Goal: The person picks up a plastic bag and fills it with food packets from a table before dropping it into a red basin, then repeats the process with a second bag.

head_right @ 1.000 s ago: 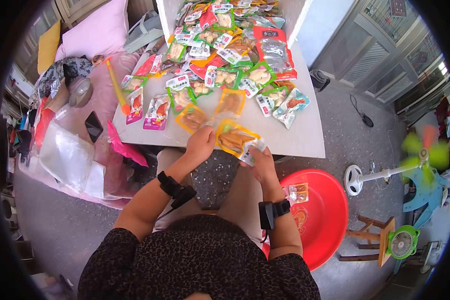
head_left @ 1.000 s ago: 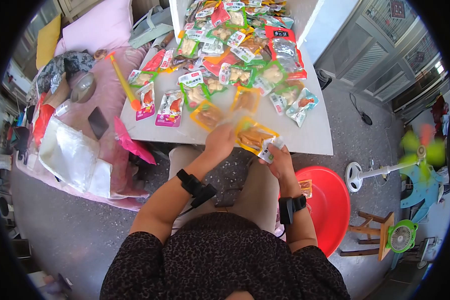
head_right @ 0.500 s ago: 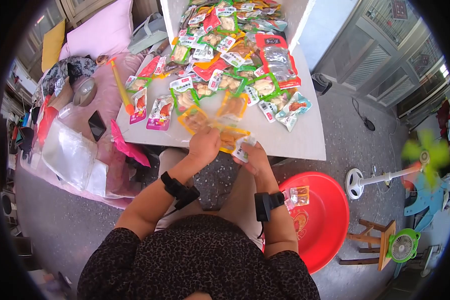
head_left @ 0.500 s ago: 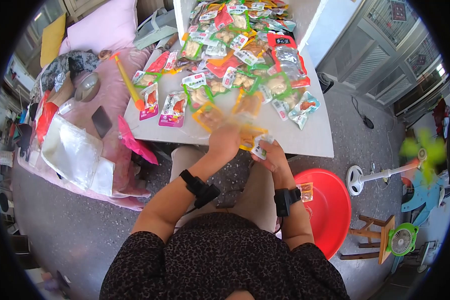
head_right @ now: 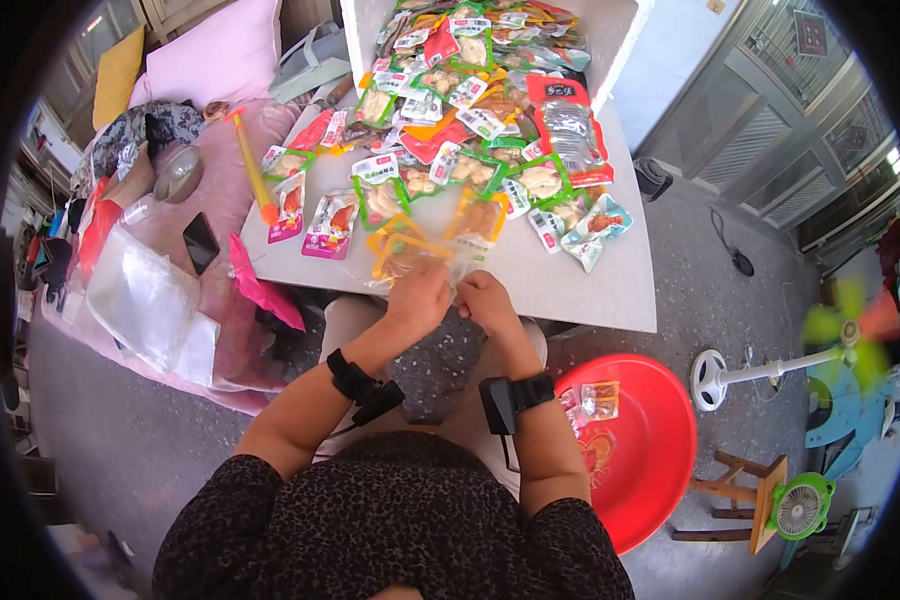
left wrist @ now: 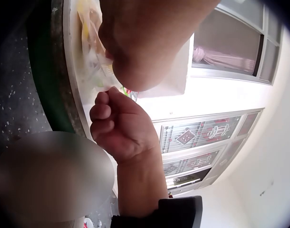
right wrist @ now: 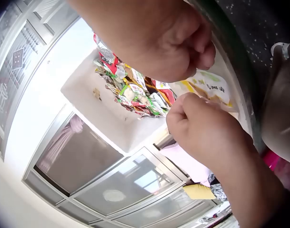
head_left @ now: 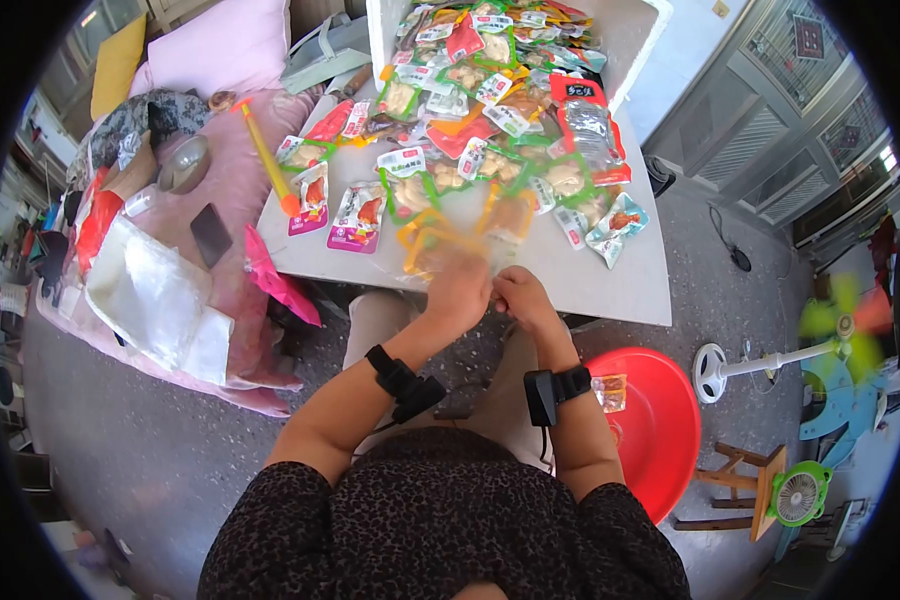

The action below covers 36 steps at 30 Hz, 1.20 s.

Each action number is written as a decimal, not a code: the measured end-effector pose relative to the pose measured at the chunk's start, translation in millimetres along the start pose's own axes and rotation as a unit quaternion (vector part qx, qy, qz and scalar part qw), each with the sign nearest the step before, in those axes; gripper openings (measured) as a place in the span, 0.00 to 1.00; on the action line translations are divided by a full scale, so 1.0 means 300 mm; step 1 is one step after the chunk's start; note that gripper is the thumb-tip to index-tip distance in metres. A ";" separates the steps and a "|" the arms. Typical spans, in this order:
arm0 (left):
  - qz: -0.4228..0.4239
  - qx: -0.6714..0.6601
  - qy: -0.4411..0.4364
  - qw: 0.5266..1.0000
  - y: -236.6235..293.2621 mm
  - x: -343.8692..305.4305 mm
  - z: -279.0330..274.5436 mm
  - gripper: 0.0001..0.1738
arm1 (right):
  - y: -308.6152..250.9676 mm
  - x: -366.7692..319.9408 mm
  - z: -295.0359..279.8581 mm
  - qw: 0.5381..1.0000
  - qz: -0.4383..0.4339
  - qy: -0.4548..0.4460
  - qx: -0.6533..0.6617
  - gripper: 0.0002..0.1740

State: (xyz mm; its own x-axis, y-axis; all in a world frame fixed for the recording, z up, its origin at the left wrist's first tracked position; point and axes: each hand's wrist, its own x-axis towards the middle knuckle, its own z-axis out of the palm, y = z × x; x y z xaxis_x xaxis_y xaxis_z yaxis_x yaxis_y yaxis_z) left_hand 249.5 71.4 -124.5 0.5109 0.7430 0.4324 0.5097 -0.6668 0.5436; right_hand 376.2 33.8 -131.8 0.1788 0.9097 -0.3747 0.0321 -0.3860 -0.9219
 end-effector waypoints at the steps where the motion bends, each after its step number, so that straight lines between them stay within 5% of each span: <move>1: 0.007 0.000 -0.001 1.000 0.002 -0.004 0.005 0.04 | 0.009 0.002 -0.003 1.000 -0.011 -0.003 0.015 0.07; 4: -0.017 -0.035 -0.016 0.999 0.019 -0.007 0.013 0.04 | 0.007 0.031 0.030 0.995 -0.016 -0.055 0.083 0.06; 7: -0.051 -0.077 -0.022 0.996 0.015 -0.009 -0.001 0.04 | -0.034 0.020 0.037 0.996 0.020 -0.056 0.069 0.04; 10: -0.018 -0.095 0.012 0.995 -0.024 -0.027 0.029 0.04 | -0.007 0.037 -0.032 0.999 -0.035 -0.011 0.015 0.06; 11: -0.023 -0.095 0.013 0.995 -0.036 -0.032 0.043 0.04 | 0.006 0.053 -0.055 0.985 -0.136 0.073 -0.082 0.08; 13: -0.031 -0.098 0.011 0.995 -0.049 -0.047 0.066 0.04 | 0.033 0.097 -0.100 0.877 -0.321 0.236 -0.269 0.12; 19: -0.048 -0.084 -0.026 0.995 -0.058 -0.052 0.071 0.05 | 0.040 0.277 -0.196 0.880 -0.186 0.325 -0.292 0.23; 22: -0.047 -0.067 -0.038 0.996 -0.062 -0.052 0.080 0.06 | -0.042 0.303 -0.158 0.901 -0.062 0.271 -0.334 0.29; 28: -0.039 -0.058 -0.044 0.997 -0.063 -0.051 0.078 0.06 | -0.005 0.360 -0.092 0.929 -0.188 0.272 -0.166 0.30; 36: -0.036 -0.069 -0.054 0.996 -0.057 -0.054 0.063 0.08 | -0.127 0.100 -0.129 0.855 -0.348 0.318 -0.217 0.20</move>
State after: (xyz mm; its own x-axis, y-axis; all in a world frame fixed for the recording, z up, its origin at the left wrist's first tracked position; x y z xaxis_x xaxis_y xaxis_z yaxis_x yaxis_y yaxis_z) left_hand 245.5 69.7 -154.3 0.5510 0.7735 0.3133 0.4523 -0.5923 0.6668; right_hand 418.3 70.0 -104.2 0.4622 0.7279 0.5065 0.6851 0.0695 -0.7251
